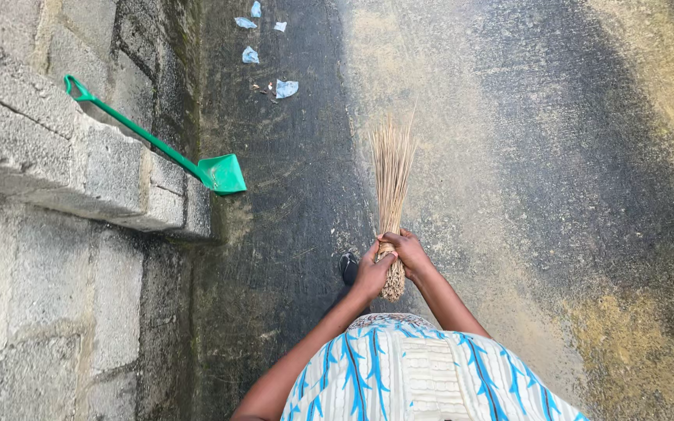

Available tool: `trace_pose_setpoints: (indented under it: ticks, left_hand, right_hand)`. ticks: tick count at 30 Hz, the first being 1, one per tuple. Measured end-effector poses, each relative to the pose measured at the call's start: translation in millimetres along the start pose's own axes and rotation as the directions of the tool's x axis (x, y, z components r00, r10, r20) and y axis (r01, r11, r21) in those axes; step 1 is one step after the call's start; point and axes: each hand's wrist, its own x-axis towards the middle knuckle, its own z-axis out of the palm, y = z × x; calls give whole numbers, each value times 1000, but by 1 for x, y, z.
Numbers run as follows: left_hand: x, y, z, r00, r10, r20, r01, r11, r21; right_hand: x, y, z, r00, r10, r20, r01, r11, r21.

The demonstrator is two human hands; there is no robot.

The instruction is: The person sweeps litter and debris from a paved surface using a handheld broom made of sticks.

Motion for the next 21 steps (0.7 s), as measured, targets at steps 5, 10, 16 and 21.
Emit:
trace_pose_setpoints:
  ticks: [5,10,16,21]
  left_hand:
    - [60,48,-1,999,21,37,-20,1000,-20]
    - [101,91,-11,996,87,10,-87,995,48]
    - [131,104,-14,995,98,29,-96,994,-59]
    - [154,100,-13,994,96,58,-91,993,-80]
  right_hand:
    - [45,-60,23,996,-85,16,86,993,-79]
    - [75,-106,55,988,-144,57,148,986,-71]
    - [100,-126,66,988,-150,46,152,988,-41]
    - [117,-130,61,991,-132,17,132,990,-48]
